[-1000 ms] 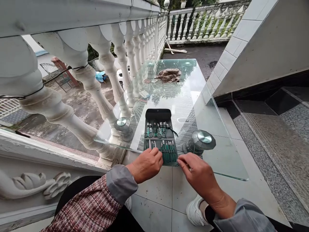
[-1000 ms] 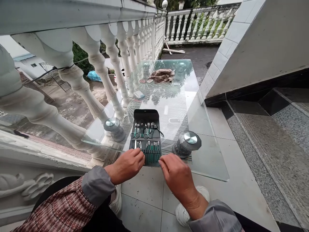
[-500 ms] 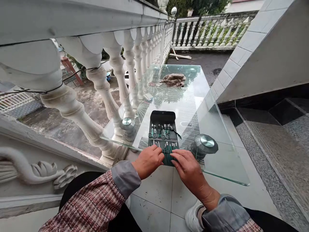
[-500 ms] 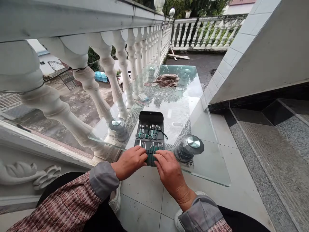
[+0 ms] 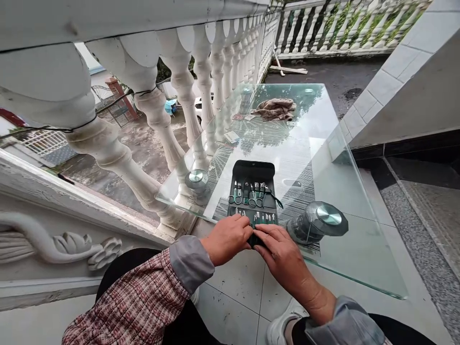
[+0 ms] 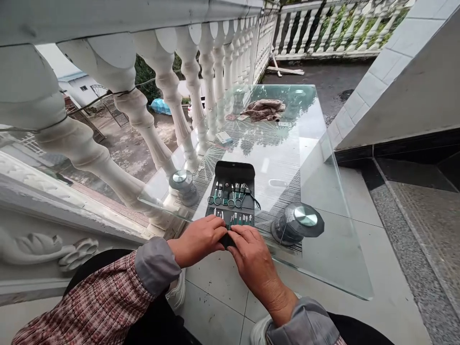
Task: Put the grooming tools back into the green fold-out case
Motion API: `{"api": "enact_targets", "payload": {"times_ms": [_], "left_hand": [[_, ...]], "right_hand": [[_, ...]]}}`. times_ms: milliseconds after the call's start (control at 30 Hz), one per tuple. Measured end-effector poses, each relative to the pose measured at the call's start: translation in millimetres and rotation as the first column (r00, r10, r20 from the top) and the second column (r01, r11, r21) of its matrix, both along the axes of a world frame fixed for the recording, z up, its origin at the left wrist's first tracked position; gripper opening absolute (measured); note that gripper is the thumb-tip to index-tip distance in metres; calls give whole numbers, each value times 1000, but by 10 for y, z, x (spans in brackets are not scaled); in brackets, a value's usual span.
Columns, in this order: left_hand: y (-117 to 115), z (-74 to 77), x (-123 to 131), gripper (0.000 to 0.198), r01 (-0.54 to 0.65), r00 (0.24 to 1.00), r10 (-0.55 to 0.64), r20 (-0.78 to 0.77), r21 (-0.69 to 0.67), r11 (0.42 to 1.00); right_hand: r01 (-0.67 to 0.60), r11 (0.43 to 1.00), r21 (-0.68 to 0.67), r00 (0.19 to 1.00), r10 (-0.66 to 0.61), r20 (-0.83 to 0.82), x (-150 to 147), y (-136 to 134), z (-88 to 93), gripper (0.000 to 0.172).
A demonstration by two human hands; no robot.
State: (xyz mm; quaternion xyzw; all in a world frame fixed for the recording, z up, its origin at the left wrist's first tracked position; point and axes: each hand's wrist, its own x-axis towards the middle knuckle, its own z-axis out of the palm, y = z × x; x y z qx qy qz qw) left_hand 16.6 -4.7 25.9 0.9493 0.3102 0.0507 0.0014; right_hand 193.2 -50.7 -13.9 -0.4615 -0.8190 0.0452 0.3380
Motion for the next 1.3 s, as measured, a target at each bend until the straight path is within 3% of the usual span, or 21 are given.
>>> {"api": "enact_targets", "payload": {"times_ms": [200,367,533,633,867,1033,1300], "left_hand": [[-20,-34,-11,29,-14,999,14,43,-6,1000],[-34,-74,-41,29,-11,997,13,79,-28,1000],[-56,-21,-51,22,-24,997,29,68,-80,997],[-65,27,-43,21,-27,997,35,63,-120,992],[-74,103,-22,41,-113,987,135,89,-216,970],[-75,99,-24,56,-95,990,113,84,-194,976],[-72,77,-14,52,-91,992,104,76,-150,984]], "right_hand": [[38,986,163,983,-67,172,-83,-107,-46,31],[-22,958,285,973,-45,226,-92,-255,-102,32],[-27,967,255,987,-15,159,-50,-304,-105,33],[0,967,256,978,-53,201,-74,-281,-102,37],[-47,937,347,963,-50,265,-110,-215,-126,32],[-77,927,368,978,-1,208,-92,-199,-127,27],[-60,919,389,990,4,144,-149,-110,-76,23]]}}
